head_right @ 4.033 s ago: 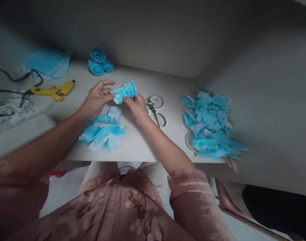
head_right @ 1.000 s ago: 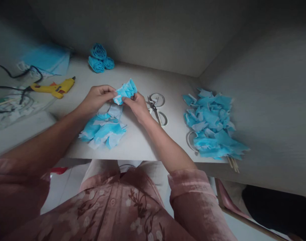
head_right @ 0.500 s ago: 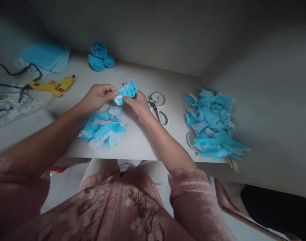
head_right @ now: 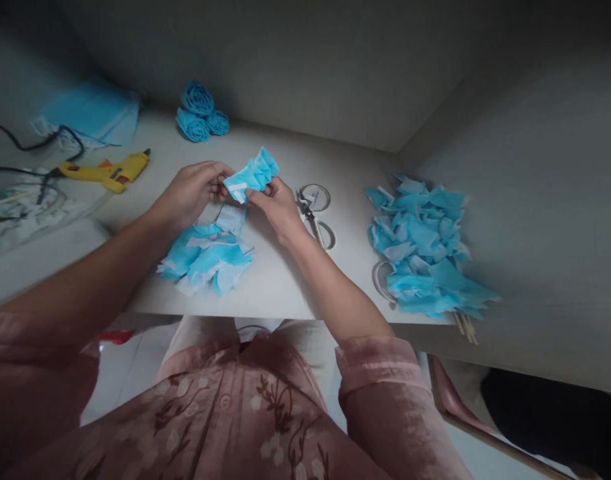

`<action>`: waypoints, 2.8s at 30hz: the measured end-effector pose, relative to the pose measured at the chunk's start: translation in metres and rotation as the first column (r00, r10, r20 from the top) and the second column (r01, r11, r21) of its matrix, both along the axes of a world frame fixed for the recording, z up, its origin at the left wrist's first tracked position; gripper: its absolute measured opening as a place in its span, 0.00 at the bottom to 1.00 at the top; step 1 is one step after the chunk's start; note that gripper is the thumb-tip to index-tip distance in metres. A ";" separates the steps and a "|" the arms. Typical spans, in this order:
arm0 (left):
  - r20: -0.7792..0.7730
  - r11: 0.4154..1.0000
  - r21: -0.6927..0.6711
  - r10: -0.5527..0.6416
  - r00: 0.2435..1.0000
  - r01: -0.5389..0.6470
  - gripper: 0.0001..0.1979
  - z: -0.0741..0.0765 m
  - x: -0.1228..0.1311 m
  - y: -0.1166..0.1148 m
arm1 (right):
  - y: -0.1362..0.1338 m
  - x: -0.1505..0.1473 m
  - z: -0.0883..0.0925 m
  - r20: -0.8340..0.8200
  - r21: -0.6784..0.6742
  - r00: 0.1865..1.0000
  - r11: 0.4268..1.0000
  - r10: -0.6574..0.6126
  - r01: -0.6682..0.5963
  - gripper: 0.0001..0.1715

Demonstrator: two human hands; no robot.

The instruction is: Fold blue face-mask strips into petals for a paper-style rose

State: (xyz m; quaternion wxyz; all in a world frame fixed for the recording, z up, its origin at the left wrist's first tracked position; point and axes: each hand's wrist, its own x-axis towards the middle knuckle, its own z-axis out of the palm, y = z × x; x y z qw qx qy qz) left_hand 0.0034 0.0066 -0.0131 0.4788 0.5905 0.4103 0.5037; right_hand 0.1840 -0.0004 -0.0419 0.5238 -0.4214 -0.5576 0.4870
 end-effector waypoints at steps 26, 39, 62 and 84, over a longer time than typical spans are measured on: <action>-0.546 0.884 0.467 0.258 0.797 0.034 0.03 0.006 -0.003 -0.007 | -0.001 -0.002 0.001 0.109 0.134 0.993 0.991 -0.038 0.023 0.18; -0.522 0.890 0.454 0.237 0.819 0.032 0.06 0.004 -0.004 -0.005 | -0.002 -0.002 0.003 0.124 0.116 0.992 0.993 -0.004 -0.010 0.19; -0.569 0.877 0.475 0.245 0.785 0.071 0.05 0.006 -0.003 -0.007 | -0.003 -0.002 0.003 0.049 0.107 0.998 0.994 0.027 -0.032 0.25; -0.463 0.951 0.308 0.175 0.869 -0.028 0.05 0.006 -0.002 -0.008 | -0.002 -0.001 0.001 0.083 0.117 0.996 0.992 0.025 -0.035 0.23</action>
